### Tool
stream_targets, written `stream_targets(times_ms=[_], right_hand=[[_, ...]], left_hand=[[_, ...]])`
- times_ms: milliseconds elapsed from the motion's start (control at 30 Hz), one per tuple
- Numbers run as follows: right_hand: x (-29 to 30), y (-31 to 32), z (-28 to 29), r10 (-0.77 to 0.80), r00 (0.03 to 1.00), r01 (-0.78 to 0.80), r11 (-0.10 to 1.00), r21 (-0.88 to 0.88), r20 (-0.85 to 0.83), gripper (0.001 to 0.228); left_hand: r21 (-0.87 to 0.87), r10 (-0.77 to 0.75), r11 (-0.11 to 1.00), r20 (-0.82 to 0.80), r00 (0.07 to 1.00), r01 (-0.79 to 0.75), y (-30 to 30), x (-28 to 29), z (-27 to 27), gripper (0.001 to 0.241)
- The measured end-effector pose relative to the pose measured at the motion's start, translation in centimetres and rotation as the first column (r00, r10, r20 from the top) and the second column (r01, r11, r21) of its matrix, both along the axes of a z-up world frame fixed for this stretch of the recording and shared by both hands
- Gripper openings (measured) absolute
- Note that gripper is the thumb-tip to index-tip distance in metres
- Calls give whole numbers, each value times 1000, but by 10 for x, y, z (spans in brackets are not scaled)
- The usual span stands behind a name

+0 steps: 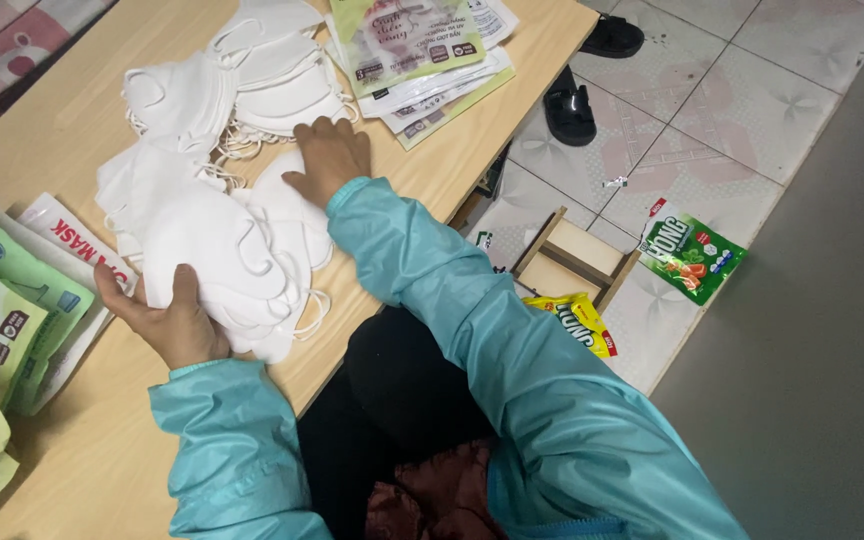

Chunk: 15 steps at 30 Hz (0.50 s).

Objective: Sorting and stacking white face masks on a wooden table

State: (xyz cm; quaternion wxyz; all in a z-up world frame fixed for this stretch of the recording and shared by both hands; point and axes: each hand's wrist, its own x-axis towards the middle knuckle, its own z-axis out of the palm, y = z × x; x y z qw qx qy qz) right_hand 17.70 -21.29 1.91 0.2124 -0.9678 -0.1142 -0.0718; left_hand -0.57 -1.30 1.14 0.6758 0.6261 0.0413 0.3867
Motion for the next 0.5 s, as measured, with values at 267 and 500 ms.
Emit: stream_targets(times_ms=[267, 500], right_hand=[[12, -2, -15, 65, 995, -52, 984, 169, -74, 64], [8, -5, -11, 102, 992, -123, 787, 605, 69, 21]], left_hand=[[165, 60, 985, -67, 996, -49, -4, -1, 7, 83], [346, 277, 918, -212, 937, -193, 12, 8, -17, 26]])
